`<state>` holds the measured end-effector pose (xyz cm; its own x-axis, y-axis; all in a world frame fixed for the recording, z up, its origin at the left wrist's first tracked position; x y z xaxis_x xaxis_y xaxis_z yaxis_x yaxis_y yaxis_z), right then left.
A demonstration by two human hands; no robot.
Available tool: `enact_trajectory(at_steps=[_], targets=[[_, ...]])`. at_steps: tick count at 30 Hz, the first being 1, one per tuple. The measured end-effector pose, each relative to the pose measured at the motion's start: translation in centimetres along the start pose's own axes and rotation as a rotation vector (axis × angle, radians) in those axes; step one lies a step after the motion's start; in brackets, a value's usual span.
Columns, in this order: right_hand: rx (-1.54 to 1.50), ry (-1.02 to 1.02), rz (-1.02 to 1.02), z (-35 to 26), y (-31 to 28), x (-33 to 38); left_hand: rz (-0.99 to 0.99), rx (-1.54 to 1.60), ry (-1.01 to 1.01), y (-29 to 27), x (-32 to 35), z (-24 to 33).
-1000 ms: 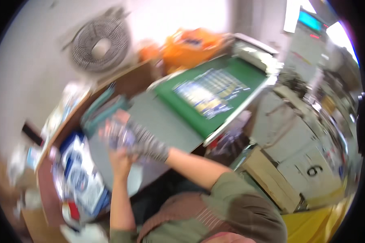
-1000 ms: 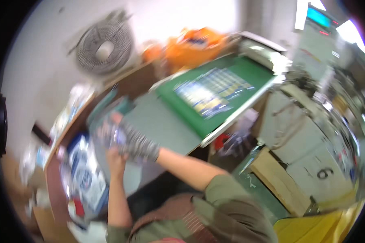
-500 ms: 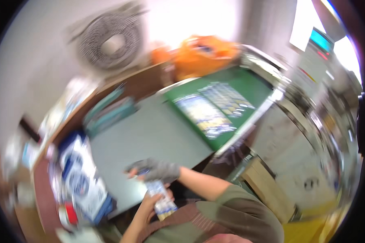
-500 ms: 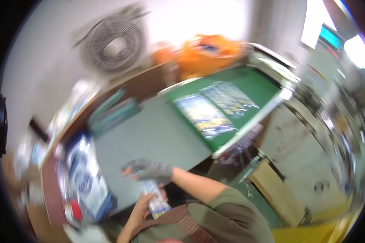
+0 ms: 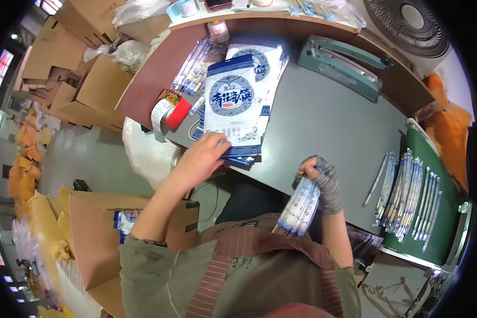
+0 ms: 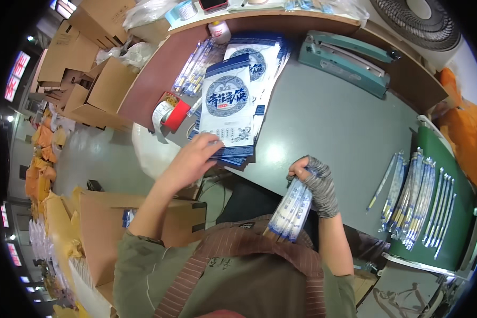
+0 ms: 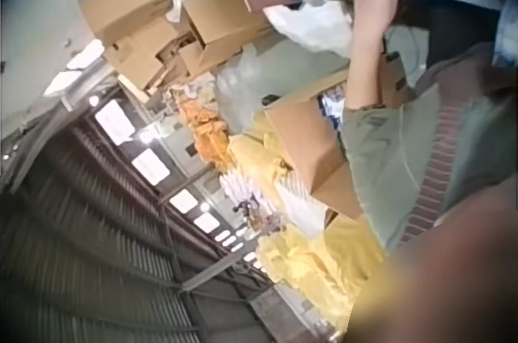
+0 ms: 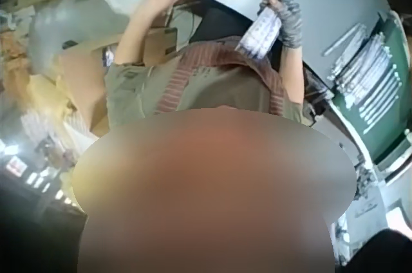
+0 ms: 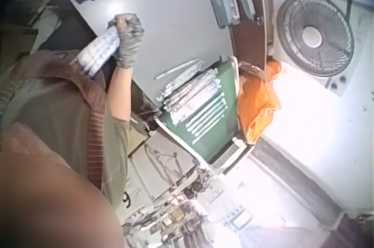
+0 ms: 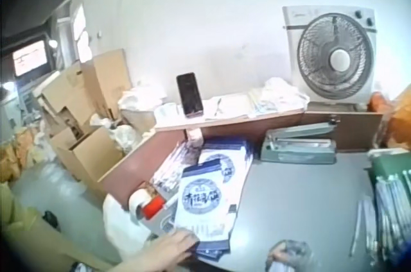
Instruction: Packaging stacks of small packets into blue plastic bags and placing them into a cardboard box.
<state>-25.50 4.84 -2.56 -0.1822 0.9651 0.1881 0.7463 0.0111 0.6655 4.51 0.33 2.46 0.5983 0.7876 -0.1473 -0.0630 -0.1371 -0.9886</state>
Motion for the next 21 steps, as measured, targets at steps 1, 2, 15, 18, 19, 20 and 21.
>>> enact_trajectory(at_steps=[1, 2, 15, 18, 19, 20, 21], targets=[[-0.014, -0.01, 0.002, -0.1, 0.1, 0.0, 0.063, 0.035, 0.03, 0.6, 0.4, 0.3], [0.012, -0.009, 0.0, -0.2, 0.0, -0.1, 0.041, 0.048, -0.038, 1.3, 0.7, 0.2], [0.076, -0.109, 0.075, -0.8, -1.2, 2.0, 0.243, 0.224, -0.144, 4.7, 0.3, 0.7], [0.056, -0.129, 0.072, -1.4, -1.6, 2.9, 0.179, 0.436, -0.268, 5.0, -1.0, -0.6], [0.053, -0.132, 0.072, -1.4, -1.9, 3.2, 0.073, 0.526, -0.336, 5.2, -1.5, -1.0], [0.047, -0.13, 0.072, -1.5, -2.0, 3.4, 0.078, 0.547, -0.36, 5.1, -2.2, -1.1], [0.041, -0.129, 0.074, -1.6, -2.2, 3.7, 0.079, 0.547, -0.356, 5.2, -2.8, -1.3]])
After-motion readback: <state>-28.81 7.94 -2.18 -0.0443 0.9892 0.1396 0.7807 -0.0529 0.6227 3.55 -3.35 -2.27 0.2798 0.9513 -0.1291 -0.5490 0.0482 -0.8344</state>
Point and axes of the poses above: each hand's wrist, its own x-axis away from the middle knuckle, its own y-axis out of the palm, z = x × y, the point moved 3 cm from there along -x, towards the middle knuckle, and after that the axes turned 14 degrees about -x, right-handed, at the moved point
